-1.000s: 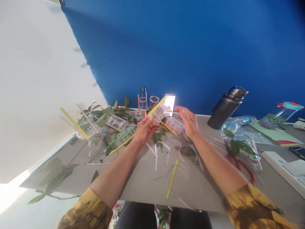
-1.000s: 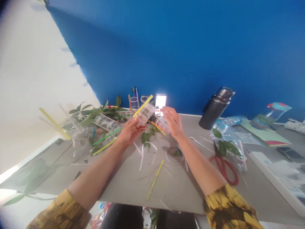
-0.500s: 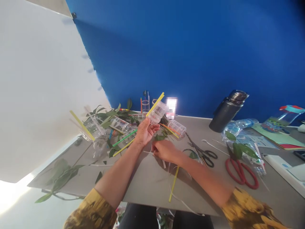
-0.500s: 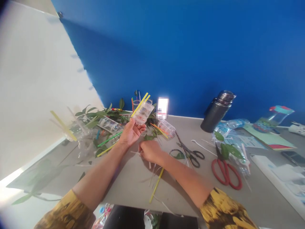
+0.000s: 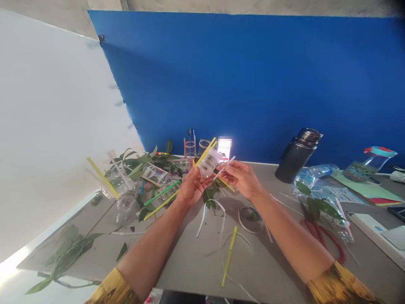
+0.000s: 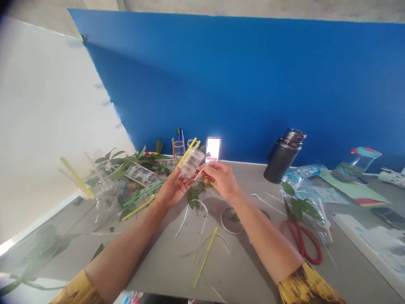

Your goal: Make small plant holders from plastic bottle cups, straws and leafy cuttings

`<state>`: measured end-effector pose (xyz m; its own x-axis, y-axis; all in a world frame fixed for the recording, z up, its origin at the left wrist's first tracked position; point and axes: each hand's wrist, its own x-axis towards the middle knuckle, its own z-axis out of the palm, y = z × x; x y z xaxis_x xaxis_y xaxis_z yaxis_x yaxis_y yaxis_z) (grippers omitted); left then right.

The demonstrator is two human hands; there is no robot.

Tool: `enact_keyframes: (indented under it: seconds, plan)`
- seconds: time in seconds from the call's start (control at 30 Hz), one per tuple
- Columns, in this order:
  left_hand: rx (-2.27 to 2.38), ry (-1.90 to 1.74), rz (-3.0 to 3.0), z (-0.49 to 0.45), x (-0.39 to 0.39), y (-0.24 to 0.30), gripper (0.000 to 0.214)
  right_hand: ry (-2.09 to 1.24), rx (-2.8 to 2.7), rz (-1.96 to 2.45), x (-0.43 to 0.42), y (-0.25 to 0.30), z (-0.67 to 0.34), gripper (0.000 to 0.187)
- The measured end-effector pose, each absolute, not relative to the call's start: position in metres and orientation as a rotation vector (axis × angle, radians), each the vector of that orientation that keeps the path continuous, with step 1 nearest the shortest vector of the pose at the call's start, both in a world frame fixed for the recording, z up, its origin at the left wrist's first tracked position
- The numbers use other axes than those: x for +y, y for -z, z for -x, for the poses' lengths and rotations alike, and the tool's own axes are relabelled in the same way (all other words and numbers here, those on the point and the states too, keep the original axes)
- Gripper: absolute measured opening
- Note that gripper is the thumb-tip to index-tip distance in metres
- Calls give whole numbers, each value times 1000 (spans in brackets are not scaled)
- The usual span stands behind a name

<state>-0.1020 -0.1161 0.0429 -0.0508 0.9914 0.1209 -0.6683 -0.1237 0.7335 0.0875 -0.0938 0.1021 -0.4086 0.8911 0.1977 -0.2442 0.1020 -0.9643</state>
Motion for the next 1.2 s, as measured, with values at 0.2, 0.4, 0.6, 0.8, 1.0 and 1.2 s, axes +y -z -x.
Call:
enact_keyframes:
  seconds: [0.2,0.4,0.6,0.8,1.0,1.2]
  plan:
    - [565,-1526,-690,95,-119,-40,41,-1402,-1331,763,-94,-100,-83,39]
    - [544,-1493,-769,91,-123,-44,42,-1238,-1368,851,-95,-101,-80,31]
    - [571,-1480,-759,90,-123,-41,43,-1138,-1349,922,-95,-96,-79,27]
    - [587,-1508,-723,90,-122,-39,44,-1015,-1384,969,-93,-90,-79,25]
    - [571,-1474,-756,87,-124,-41,49,-976,-1383,1023,-91,-89,-80,29]
    - [616,-1492,-764,87,-122,-39,45,-1016,-1347,1029,-93,-90,-79,35]
